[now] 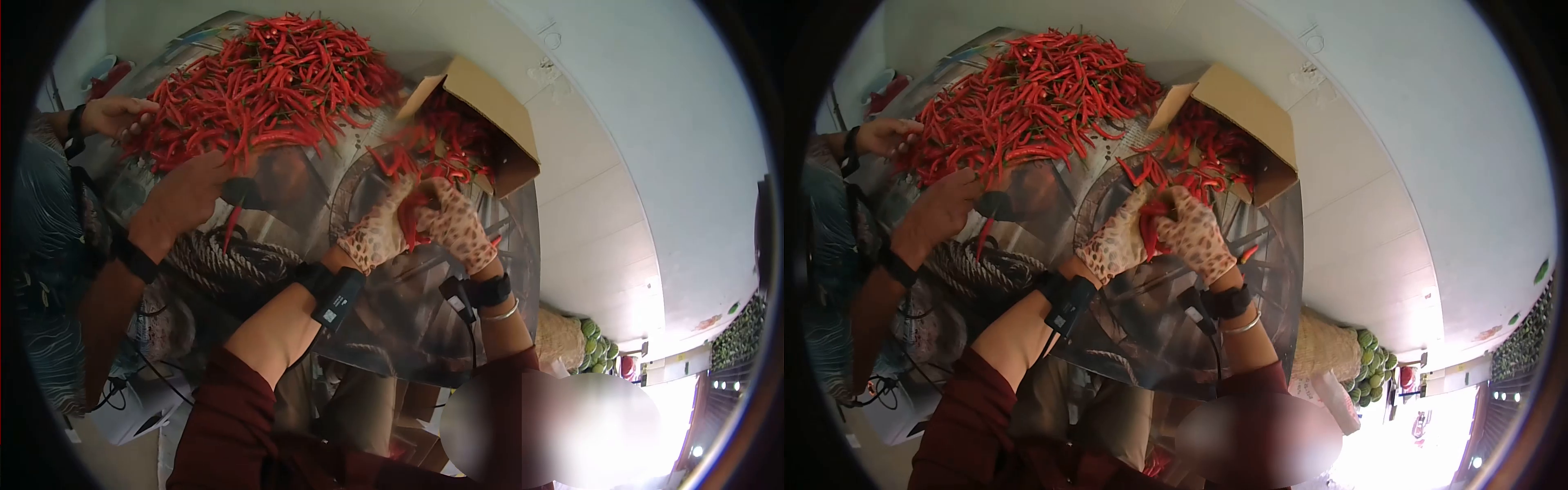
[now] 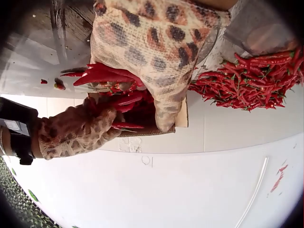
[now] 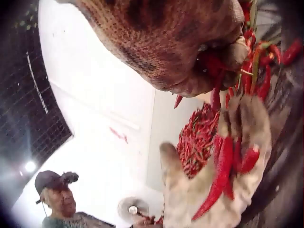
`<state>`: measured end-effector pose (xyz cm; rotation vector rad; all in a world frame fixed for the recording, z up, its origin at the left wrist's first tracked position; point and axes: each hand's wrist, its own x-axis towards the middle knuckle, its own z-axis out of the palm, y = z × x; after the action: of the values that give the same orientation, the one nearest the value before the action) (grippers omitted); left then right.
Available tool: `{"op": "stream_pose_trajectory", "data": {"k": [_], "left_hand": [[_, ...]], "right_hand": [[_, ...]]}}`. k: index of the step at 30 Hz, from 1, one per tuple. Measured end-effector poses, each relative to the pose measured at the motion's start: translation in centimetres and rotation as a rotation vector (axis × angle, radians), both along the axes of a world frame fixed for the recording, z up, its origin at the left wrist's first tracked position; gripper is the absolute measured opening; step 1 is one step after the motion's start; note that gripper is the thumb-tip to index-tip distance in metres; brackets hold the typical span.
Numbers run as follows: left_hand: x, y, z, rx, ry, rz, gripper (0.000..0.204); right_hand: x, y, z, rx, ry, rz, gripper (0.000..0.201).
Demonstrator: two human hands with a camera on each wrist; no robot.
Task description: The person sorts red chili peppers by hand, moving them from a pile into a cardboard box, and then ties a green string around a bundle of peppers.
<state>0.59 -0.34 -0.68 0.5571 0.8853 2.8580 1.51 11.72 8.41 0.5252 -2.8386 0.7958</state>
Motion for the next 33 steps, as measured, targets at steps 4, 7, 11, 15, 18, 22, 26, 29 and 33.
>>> {"op": "stream_pose_trajectory", "data": {"k": [4,7,11,15,18,22,26,29,33], "left_hand": [[-0.7,-1.0,0.5,-0.01,-0.191,-0.224,0.032],[-0.8,-1.5,0.7,0.172,-0.483,-0.247,0.026],[-2.7,-2.8,0.0,0.196,-0.416,-0.066,0.021],[-3.1,-3.7,-0.4,0.202,-0.532,0.163,0.021],[-2.5,-3.7,0.4,0.186,-0.562,0.188,0.024],[-3.1,-3.3,0.2,0.105,-0.626,0.191,0.026],[-3.0,-2.9,-0.4,0.127,-0.567,0.154,0.027],[-2.8,-2.8,0.0,0.113,-0.607,0.095,0.027],[-2.5,-2.6,0.2,0.05,-0.593,0.055,0.024]], "right_hand": [[-0.1,-1.5,1.8,-0.065,-0.242,0.099,0.033],[-1.5,-0.9,2.3,-0.174,-0.131,0.038,0.034],[-4.9,-0.8,1.6,-0.049,0.001,-0.036,0.041],[-7.7,-2.4,-1.9,0.287,0.009,-0.091,0.057],[-8.9,-2.7,-4.0,0.439,-0.086,-0.153,0.062],[-8.1,-1.0,-3.7,0.419,-0.075,-0.116,0.051],[-6.2,3.1,-4.9,0.362,0.101,-0.053,0.043],[-5.3,5.6,-4.6,0.182,0.059,-0.059,0.03],[-3.8,7.2,-2.9,-0.223,-0.177,-0.251,0.022]]}}
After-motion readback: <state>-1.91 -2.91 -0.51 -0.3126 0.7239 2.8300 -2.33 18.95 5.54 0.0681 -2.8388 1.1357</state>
